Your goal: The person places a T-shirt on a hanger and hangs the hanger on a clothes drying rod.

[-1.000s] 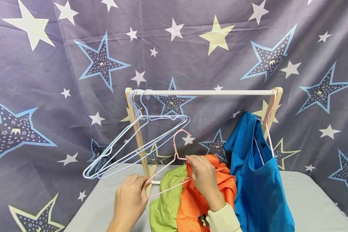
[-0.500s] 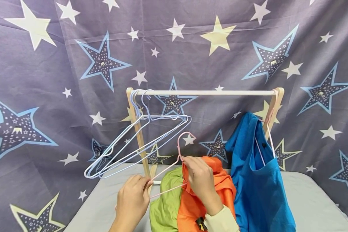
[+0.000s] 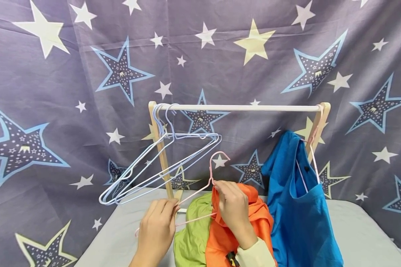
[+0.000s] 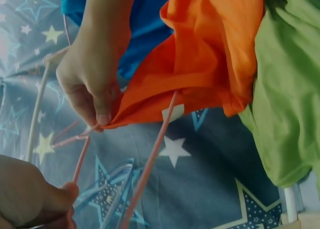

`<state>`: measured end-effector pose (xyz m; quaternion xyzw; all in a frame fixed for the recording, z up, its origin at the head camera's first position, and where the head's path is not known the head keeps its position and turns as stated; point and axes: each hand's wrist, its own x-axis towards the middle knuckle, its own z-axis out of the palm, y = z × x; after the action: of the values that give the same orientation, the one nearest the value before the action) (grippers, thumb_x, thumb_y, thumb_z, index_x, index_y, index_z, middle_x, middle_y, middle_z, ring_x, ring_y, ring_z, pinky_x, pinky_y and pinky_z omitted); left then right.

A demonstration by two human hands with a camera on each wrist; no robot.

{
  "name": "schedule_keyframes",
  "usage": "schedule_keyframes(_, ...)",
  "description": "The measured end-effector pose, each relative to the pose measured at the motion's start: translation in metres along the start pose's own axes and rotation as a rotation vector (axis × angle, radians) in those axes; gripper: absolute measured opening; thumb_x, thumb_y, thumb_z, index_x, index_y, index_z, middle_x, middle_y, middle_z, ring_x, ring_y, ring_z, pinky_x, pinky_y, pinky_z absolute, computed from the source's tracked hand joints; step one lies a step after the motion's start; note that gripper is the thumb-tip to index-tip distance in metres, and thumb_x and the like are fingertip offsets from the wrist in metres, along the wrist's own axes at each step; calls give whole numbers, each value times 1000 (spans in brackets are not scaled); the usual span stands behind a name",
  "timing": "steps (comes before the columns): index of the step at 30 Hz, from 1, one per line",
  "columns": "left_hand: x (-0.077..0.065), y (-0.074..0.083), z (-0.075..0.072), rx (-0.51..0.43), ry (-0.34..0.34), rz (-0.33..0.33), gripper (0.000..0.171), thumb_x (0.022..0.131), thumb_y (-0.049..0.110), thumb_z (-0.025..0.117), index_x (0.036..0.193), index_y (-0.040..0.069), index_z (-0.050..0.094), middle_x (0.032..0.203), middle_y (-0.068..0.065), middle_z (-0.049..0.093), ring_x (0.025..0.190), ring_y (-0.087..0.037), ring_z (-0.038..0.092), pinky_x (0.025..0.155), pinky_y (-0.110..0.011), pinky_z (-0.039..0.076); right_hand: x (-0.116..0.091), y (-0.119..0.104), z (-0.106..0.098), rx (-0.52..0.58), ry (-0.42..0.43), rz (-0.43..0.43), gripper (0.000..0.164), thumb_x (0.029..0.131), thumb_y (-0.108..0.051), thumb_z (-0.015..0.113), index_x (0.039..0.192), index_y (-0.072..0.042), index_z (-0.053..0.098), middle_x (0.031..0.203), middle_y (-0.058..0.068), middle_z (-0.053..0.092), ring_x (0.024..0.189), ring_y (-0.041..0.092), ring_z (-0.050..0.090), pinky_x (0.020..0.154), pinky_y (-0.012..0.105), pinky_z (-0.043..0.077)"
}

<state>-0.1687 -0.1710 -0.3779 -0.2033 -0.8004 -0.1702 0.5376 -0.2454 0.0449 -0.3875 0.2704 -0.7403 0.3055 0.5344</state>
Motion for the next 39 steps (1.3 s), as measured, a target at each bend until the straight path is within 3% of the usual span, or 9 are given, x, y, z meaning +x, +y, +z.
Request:
schedule_keyframes(3,3,7,1,-33,62,76,36,109,27,49,98,2,72,88,-6,66,75,-24,60,65,-38,51,0,2,-2,2,11,24,17,91,-4,74,107,-8,78,99,4,76,90,23,72,80,40,59)
schedule_keyframes(6,4,15,4,-58,139,162,33,107,22,52,95,0,73,85,-7,65,72,-25,58,61,-37,49,1,3,-4,12,11,38,17,91,-5,74,108,-8,78,100,4,76,91,23,72,81,40,59)
schedule_keyframes(9,2,21,9,-101,140,209,29,106,19,54,92,1,73,84,-5,65,71,-24,58,61,-35,49,2,4,-5,18,5,43,18,92,-5,74,109,-8,78,101,4,76,91,23,72,82,40,59)
schedule_keyframes(12,-5,28,17,-171,13,202,24,103,20,58,90,7,73,84,0,65,75,-20,60,66,-32,50,2,5,-7,17,6,49,18,92,-5,74,109,-8,78,101,4,76,91,23,72,82,41,59)
schedule_keyframes(16,-15,37,26,-250,-249,117,6,93,18,73,94,12,73,89,6,67,82,-14,63,73,-30,53,4,6,-10,19,22,54,17,92,-4,74,108,-7,78,101,5,76,91,24,72,81,42,59)
schedule_keyframes(20,-20,41,34,-281,-546,-24,20,92,20,76,108,9,74,104,1,70,98,-19,67,85,-39,56,5,7,-11,32,27,66,18,91,-2,74,108,-6,78,101,6,76,90,24,72,81,42,59)
schedule_keyframes(23,-25,37,43,-279,-698,-87,34,94,24,74,120,3,70,115,-6,68,106,-27,67,89,-46,56,6,6,-13,37,22,85,20,90,-1,75,109,-6,78,101,6,76,90,24,72,82,42,59)
schedule_keyframes(31,-26,18,77,-267,-744,-142,49,92,25,76,134,2,62,124,-15,68,114,-34,66,96,-48,54,10,7,-16,33,28,105,20,90,0,75,109,-5,78,102,7,77,89,24,72,83,41,59)
schedule_keyframes(39,-19,15,97,-472,-788,-99,50,95,24,75,140,12,60,130,-4,63,121,-20,61,104,-39,49,12,7,-24,14,59,146,21,89,1,76,108,-4,78,102,9,77,90,25,72,83,40,59)
